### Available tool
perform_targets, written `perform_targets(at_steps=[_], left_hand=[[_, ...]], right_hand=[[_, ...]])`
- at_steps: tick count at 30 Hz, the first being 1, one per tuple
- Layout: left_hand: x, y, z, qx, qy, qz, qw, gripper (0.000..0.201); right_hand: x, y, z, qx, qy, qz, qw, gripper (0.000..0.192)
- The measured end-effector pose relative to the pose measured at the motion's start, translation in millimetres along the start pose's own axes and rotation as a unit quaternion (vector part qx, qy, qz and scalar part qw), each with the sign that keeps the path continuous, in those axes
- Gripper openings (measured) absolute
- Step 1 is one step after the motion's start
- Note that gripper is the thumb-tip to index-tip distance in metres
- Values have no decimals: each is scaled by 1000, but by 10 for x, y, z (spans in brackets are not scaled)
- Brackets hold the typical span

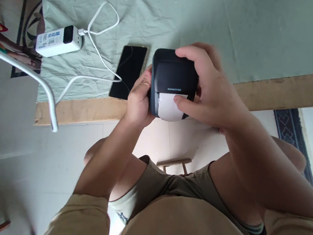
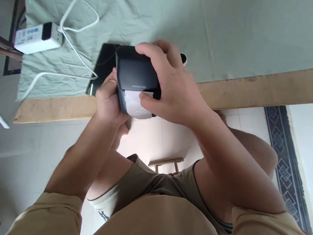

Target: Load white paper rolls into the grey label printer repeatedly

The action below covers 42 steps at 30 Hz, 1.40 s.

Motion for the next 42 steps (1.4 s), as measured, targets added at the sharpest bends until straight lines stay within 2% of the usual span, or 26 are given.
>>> perform_targets(at_steps=[6,10,12,16,19,21,26,29,33,35,38,40,42], left_hand=[[-29,8,21,1,-6,-13,1000,18],[-10,62,25,-51,-20,-45,997,31],[46,36,26,-48,5,-40,998,40],[146,-19,5,-33,57,5,998,23],[148,-34,-10,-29,53,24,998,20],[143,-33,-12,-33,48,35,998,22],[162,-31,-11,-40,67,49,996,23],[161,-24,-19,-43,76,62,994,23],[155,1,-31,-58,78,52,994,24],[161,-2,-33,-55,79,33,995,23],[170,-26,-32,-40,81,16,996,21],[158,-40,-31,-33,72,20,997,21],[122,-45,-32,-31,49,26,998,21]], right_hand=[[-28,30,-7,-6,-21,2,1000,66],[-89,37,-11,11,-33,25,999,64],[-180,53,-19,21,-84,33,996,54],[-426,135,-85,10,-230,32,973,22],[-514,137,-110,31,-264,30,963,12],[-508,118,-89,55,-248,-4,967,12],[-217,90,76,40,-72,-153,985,15],[-103,57,106,49,-9,-197,979,18],[-59,-2,98,101,55,-239,964,27],[-93,7,80,100,50,-220,969,31],[-208,82,28,51,1,-137,989,36],[-323,109,-11,16,-42,-36,998,33],[-455,73,-26,-19,-88,117,989,32]])
Point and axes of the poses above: each hand's wrist, its own z-axis towards the middle knuckle, its own x-axis out of the palm, y = z × x, the point moved 7 cm from there along z, towards the middle knuckle, and after that the axes turned 10 degrees about y, right-handed, at the moved point
